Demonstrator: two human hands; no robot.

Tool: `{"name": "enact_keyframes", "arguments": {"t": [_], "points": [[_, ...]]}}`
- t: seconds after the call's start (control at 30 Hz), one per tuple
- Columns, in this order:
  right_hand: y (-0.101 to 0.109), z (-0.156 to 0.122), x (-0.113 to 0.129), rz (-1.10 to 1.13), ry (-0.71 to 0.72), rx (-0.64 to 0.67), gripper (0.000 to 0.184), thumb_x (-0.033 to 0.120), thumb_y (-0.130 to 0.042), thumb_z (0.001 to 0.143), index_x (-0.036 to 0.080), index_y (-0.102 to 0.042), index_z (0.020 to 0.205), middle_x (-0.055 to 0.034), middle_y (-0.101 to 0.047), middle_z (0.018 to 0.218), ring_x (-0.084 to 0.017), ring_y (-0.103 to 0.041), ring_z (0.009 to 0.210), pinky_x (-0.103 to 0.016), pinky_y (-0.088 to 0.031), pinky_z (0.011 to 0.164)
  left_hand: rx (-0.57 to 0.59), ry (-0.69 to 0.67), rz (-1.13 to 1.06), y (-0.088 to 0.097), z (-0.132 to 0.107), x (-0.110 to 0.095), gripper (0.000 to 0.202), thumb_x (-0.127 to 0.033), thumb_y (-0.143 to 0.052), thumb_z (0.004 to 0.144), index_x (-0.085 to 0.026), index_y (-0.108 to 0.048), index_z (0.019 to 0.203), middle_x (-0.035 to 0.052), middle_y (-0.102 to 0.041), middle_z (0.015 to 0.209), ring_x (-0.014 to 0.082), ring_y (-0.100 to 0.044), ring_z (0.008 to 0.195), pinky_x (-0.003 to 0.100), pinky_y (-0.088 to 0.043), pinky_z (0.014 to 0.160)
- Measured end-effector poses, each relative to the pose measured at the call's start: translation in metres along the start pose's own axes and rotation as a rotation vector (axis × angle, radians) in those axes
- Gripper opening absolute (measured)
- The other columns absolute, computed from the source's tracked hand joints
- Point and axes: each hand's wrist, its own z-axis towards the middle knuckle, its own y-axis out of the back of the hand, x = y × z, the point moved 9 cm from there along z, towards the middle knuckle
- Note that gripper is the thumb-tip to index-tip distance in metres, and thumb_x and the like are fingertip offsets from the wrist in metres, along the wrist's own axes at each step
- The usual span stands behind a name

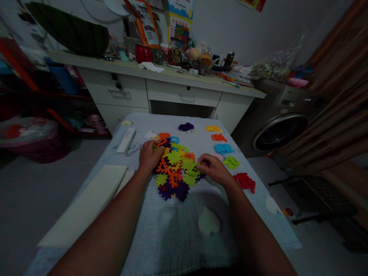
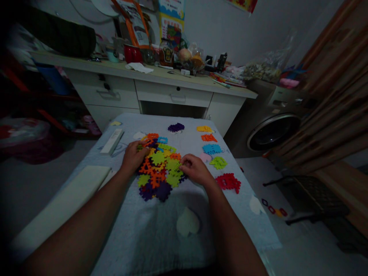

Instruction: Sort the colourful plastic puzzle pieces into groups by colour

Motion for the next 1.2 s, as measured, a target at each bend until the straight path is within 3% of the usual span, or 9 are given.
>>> {"name": "enact_keyframes", "arguments": {"t": [0.17, 0.23, 0.3, 0.4, 0.57, 0.87, 1.0, 1.1, 1.2], "points": [[0.043, -0.001, -0.007, -0.225, 0.025, -0.354, 0.006, 0.026, -0.058, 0.080, 0.020, -0.057, 0.081, 0.0005, -0.052, 0.072, -0.014, -0.047, 0.064, -0.026, -0.039, 0.063, -0.003, 0.010, 0.005, 0.001, 0.000, 0.000, 0.033, -0.038, -0.058, 0.075, -0.022, -0.065, 0.103, 0.0094, -0.061, 0.113, 0.0291, -0.057, 0.114, 0.045, -0.042, 0.104], [0.048, -0.002, -0.009, -0.400, 0.041, -0.405, 0.001, 0.020, -0.057, 0.079, 0.020, -0.057, 0.080, -0.0032, -0.055, 0.081, -0.017, -0.050, 0.072, -0.028, -0.040, 0.069, -0.003, 0.004, -0.001, 0.001, 0.000, 0.000, 0.032, -0.037, -0.058, 0.075, -0.023, -0.065, 0.102, 0.0087, -0.061, 0.113, 0.0288, -0.056, 0.115, 0.044, -0.042, 0.104], [0.045, -0.001, -0.017, -0.535, 0.014, -0.373, 0.007, 0.014, -0.055, 0.077, 0.020, -0.058, 0.081, -0.0056, -0.056, 0.087, -0.018, -0.051, 0.079, -0.030, -0.041, 0.075, -0.004, 0.001, -0.003, 0.001, 0.000, 0.000, 0.031, -0.037, -0.058, 0.075, -0.023, -0.065, 0.101, 0.0083, -0.061, 0.113, 0.0286, -0.055, 0.117, 0.044, -0.041, 0.105], [0.035, 0.000, -0.033, -0.658, -0.041, -0.206, 0.020, 0.008, -0.056, 0.073, 0.019, -0.061, 0.088, -0.0076, -0.057, 0.095, -0.021, -0.052, 0.091, -0.032, -0.041, 0.084, -0.006, -0.001, -0.005, 0.001, 0.000, 0.000, 0.030, -0.037, -0.058, 0.075, -0.023, -0.065, 0.101, 0.0087, -0.062, 0.114, 0.0286, -0.055, 0.117, 0.044, -0.041, 0.105], [0.026, -0.007, -0.044, -0.698, -0.079, 0.032, 0.039, 0.013, -0.061, 0.069, 0.018, -0.062, 0.108, -0.0099, -0.057, 0.112, -0.024, -0.051, 0.106, -0.036, -0.038, 0.094, -0.002, -0.003, -0.010, 0.001, 0.000, -0.001, 0.031, -0.037, -0.057, 0.076, -0.022, -0.065, 0.103, 0.0092, -0.061, 0.115, 0.0281, -0.055, 0.118, 0.044, -0.041, 0.106], [0.029, -0.009, -0.041, -0.726, -0.120, 0.040, 0.040, 0.004, -0.053, 0.067, 0.019, -0.061, 0.104, -0.0088, -0.060, 0.114, -0.025, -0.050, 0.107, -0.038, -0.035, 0.093, 0.007, 0.019, -0.010, 0.001, 0.000, 0.000, 0.031, -0.036, -0.059, 0.076, -0.022, -0.065, 0.103, 0.0096, -0.061, 0.117, 0.0291, -0.055, 0.118, 0.045, -0.041, 0.105], [0.031, -0.011, -0.041, -0.657, -0.120, 0.049, 0.036, 0.010, -0.058, 0.072, 0.018, -0.059, 0.106, -0.0086, -0.061, 0.110, -0.022, -0.054, 0.100, -0.034, -0.039, 0.088, 0.009, 0.016, -0.015, 0.001, 0.000, -0.001, 0.030, -0.037, -0.059, 0.076, -0.023, -0.065, 0.102, 0.0092, -0.061, 0.117, 0.0290, -0.055, 0.118, 0.045, -0.041, 0.105], [0.032, -0.013, -0.045, -0.589, -0.124, 0.060, 0.047, 0.018, -0.065, 0.073, 0.018, -0.055, 0.119, -0.0096, -0.060, 0.116, -0.021, -0.057, 0.101, -0.033, -0.042, 0.089, 0.009, 0.013, 0.002, 0.001, -0.001, -0.001, 0.032, -0.038, -0.059, 0.077, -0.023, -0.064, 0.104, 0.0088, -0.061, 0.116, 0.0287, -0.055, 0.117, 0.045, -0.041, 0.105], [0.029, -0.012, -0.047, -0.618, -0.100, 0.075, 0.061, 0.020, -0.069, 0.072, 0.016, -0.051, 0.130, -0.0134, -0.056, 0.130, -0.025, -0.053, 0.117, -0.036, -0.038, 0.101, 0.012, 0.008, 0.010, 0.001, 0.000, 0.000, 0.033, -0.039, -0.058, 0.077, -0.022, -0.064, 0.105, 0.0085, -0.061, 0.116, 0.0280, -0.055, 0.117, 0.043, -0.042, 0.104]]}}
